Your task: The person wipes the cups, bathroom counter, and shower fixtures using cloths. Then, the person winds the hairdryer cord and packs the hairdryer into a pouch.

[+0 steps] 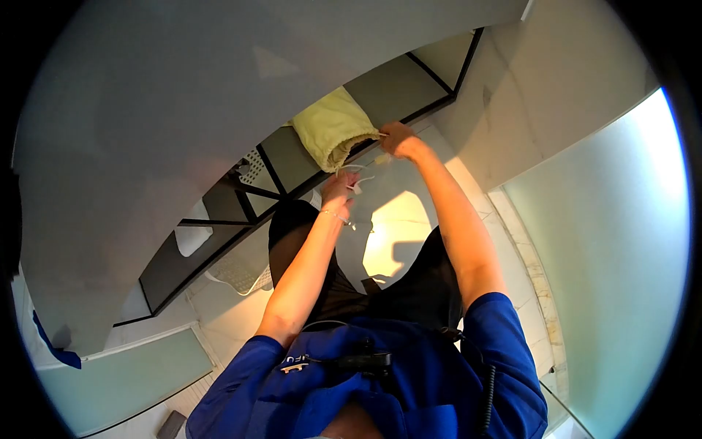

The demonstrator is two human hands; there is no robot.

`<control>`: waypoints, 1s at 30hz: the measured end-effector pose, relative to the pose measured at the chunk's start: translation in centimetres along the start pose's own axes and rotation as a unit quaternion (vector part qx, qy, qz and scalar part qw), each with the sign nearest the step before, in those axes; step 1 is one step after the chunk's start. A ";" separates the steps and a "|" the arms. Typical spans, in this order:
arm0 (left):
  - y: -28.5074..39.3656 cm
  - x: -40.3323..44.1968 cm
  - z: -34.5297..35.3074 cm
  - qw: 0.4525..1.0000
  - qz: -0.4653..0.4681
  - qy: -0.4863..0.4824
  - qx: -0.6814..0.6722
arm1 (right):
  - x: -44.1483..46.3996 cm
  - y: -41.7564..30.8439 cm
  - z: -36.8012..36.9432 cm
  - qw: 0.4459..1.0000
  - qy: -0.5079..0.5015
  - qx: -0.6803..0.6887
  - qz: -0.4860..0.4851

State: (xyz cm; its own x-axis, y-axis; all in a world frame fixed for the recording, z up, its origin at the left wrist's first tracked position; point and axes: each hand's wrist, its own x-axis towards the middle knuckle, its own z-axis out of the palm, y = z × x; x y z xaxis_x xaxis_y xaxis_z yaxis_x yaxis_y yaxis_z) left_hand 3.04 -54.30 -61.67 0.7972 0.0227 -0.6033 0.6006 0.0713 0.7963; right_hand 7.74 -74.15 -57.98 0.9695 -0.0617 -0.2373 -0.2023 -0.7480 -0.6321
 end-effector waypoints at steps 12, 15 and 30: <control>1.4 -5.0 -15.9 0.847 -0.004 -0.161 -0.507 | 7.7 13.0 -2.7 0.991 -0.012 0.131 0.028; 2.5 -7.4 -18.1 0.863 -0.022 0.013 -0.505 | 6.8 11.7 -4.0 0.987 0.056 0.005 0.148; 0.1 -17.9 0.9 0.570 0.604 -0.359 0.427 | -10.9 0.9 -0.4 0.857 -0.333 0.392 0.022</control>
State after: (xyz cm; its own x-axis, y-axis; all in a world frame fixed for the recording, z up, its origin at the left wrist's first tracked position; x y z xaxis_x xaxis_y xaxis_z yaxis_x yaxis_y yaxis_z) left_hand -11.09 -55.59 -50.75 0.2956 -0.8946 0.3351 -0.8453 -0.0815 0.5281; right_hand -2.98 -74.39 -55.66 0.7173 0.5082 -0.4767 -0.5208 -0.0635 -0.8513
